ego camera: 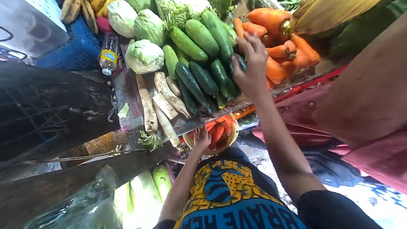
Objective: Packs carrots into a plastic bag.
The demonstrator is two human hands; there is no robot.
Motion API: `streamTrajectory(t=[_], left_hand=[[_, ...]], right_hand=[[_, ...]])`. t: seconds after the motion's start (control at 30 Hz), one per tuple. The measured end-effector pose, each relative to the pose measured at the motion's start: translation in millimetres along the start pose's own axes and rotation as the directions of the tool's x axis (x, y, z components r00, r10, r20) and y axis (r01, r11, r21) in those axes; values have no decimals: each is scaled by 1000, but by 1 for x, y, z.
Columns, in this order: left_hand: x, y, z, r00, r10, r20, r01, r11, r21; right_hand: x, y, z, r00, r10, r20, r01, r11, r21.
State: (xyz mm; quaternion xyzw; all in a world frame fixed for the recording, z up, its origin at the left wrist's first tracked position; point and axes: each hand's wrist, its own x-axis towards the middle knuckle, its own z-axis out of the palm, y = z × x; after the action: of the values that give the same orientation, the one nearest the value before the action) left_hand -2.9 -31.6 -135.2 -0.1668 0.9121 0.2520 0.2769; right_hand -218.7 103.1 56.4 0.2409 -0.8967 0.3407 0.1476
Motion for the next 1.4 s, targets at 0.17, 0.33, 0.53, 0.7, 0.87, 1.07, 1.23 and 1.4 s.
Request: streamTrajectory(t=[0.17,0.33,0.53,0.7,0.87,1.07,1.23,1.4], left_hand=[[51,-46,44,999,-4,-33,7,995,97],[59,-42,29,997,-79,17,76,989,129],[61,-21,26,997,-59,39,46,959,281],[47,-36,21,999,-37,-36,38,999,32],[50,-57,39,990,125,-63,-127,991,-32],[44,-50,31,993,104,60,-103,995,-15],[2,-23,14,990,142,-6,-142,989,-33],[-45,6,-24,919,384,-93,-395,884,-250]], right_hand=[[-147,-12,22,969,-226,-105,243,949,203],[-230,59,121,486,48,872,-44,999,-30],[-248,81,167,405,71,912,140,980,-138],[-229,62,108,518,-103,849,133,990,39],[-212,8,1,907,-226,356,170,968,183],[-122,-43,-29,940,31,-339,15,991,131],[8,-16,-4,941,286,-180,-299,953,-50],[86,48,25,927,374,-42,-375,911,-171]])
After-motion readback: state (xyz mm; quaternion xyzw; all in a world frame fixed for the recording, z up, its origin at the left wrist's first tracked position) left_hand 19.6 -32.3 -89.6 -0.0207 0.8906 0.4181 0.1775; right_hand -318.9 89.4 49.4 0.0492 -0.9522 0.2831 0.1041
